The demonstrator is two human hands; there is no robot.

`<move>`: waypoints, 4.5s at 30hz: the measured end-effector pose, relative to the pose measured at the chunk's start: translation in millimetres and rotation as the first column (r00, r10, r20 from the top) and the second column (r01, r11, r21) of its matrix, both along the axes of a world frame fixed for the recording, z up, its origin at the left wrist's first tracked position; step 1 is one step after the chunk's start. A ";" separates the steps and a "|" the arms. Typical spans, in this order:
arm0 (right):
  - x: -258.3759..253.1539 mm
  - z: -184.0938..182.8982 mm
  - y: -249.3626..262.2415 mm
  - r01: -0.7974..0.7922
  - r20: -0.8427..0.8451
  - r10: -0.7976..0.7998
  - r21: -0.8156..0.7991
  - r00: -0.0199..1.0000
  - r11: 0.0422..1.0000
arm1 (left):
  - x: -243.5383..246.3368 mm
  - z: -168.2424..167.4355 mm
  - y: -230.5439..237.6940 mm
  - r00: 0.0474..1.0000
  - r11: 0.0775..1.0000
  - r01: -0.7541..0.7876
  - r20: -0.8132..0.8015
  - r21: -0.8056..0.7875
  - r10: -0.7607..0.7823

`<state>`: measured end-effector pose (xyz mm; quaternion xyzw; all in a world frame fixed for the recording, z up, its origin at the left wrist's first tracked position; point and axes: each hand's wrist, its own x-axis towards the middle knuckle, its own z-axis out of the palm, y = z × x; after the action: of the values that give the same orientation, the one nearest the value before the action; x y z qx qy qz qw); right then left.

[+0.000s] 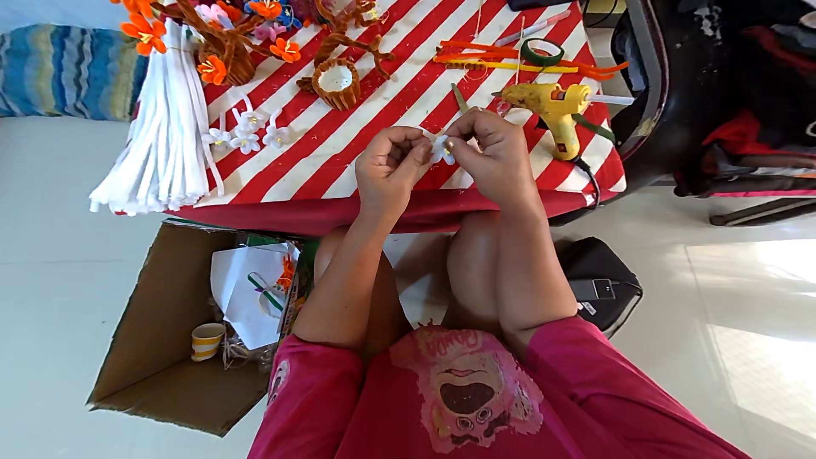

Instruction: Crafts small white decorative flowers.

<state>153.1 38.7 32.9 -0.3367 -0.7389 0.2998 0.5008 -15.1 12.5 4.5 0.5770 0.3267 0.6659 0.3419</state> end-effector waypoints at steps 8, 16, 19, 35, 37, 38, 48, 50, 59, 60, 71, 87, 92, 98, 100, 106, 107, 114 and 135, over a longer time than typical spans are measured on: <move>-11.5 -0.6 -3.4 0.034 -0.318 -0.089 -0.173 0.944 0.984 | 8.0 -0.8 -3.2 0.998 0.998 0.055 0.046 -0.035 -0.053; -25.6 -1.7 -9.3 0.026 -0.407 -0.105 -0.195 0.907 0.980 | 17.9 -2.4 -12.8 0.992 0.991 0.074 0.113 -0.112 -0.061; -27.2 -3.9 -9.1 0.032 -0.407 -0.102 -0.173 0.908 0.984 | 18.3 -2.9 -10.8 0.991 0.991 0.062 0.125 -0.121 -0.047; -27.2 -3.3 -8.8 -0.383 -0.717 0.062 -0.295 0.694 0.875 | 19.9 -4.0 -13.2 0.990 0.919 -0.133 0.000 0.372 0.143; -23.1 -5.3 -5.2 -0.601 -0.841 0.115 -0.275 0.529 0.751 | 19.5 -5.4 -11.2 0.984 0.874 -0.153 -0.016 0.461 0.180; -21.5 -6.7 -3.2 -0.690 -0.885 0.148 -0.230 0.442 0.686 | 19.3 -6.2 -10.6 0.978 0.855 -0.166 -0.025 0.491 0.205; -17.4 -8.2 0.0 -0.803 -0.921 0.204 -0.164 0.333 0.573 | 19.3 -8.4 -11.2 0.933 0.768 -0.198 -0.122 0.609 0.337; -16.1 -7.9 -0.4 -0.755 -0.886 0.198 -0.218 0.419 0.619 | 17.9 -7.1 -11.0 0.908 0.758 -0.239 -0.136 0.607 0.395; -15.4 -6.5 -1.5 -0.628 -0.779 0.175 -0.326 0.602 0.707 | 8.4 -3.5 -7.7 0.550 0.550 -0.511 -0.240 0.660 0.800; -15.6 -6.1 -1.8 -0.625 -0.776 0.175 -0.329 0.606 0.708 | 8.8 -4.0 -7.6 0.549 0.552 -0.507 -0.246 0.662 0.799; -14.1 -5.8 -1.4 -0.632 -0.772 0.181 -0.335 0.610 0.699 | 8.8 -5.0 -5.6 0.586 0.602 -0.485 -0.275 0.635 0.762; -16.1 -5.3 -2.9 -0.766 -0.878 0.078 -0.364 0.471 0.530 | 10.2 -6.4 -5.6 0.599 0.572 -0.453 -0.242 0.684 0.763; -15.0 -3.6 -3.1 -0.762 -0.870 0.085 -0.373 0.485 0.530 | 11.0 -7.4 -4.9 0.638 0.604 -0.438 -0.243 0.666 0.731; -9.1 -8.3 2.6 -0.790 -0.866 0.159 -0.338 0.473 0.511 | 7.9 -10.5 -3.7 0.732 0.654 -0.436 -0.180 0.618 0.658; -4.3 -11.5 6.3 -0.802 -0.852 0.237 -0.296 0.467 0.518 | 7.2 -11.3 -1.2 0.811 0.725 -0.384 -0.166 0.571 0.561; 4.8 -21.6 20.4 -0.824 -0.788 0.471 -0.078 0.396 0.561 | 18.0 -7.8 -6.6 0.963 0.837 -0.234 0.001 0.494 0.269; 5.4 -22.8 21.5 -0.826 -0.778 0.503 -0.036 0.377 0.562 | 20.6 -7.6 -8.4 0.967 0.838 -0.221 0.002 0.499 0.254; 8.7 -23.5 21.6 -0.854 -0.696 0.644 0.086 0.317 0.513 | 34.4 -13.5 -14.7 0.991 0.903 -0.055 -0.087 0.426 0.102; 8.7 -21.8 21.5 -0.854 -0.644 0.673 0.060 0.362 0.517 | 29.1 -9.2 -15.7 0.975 0.872 -0.089 -0.136 0.481 0.175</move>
<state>161.8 60.3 11.1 0.0952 -0.5587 0.6909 0.4488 14.0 -3.1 -4.6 0.6754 0.2222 0.6937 0.1147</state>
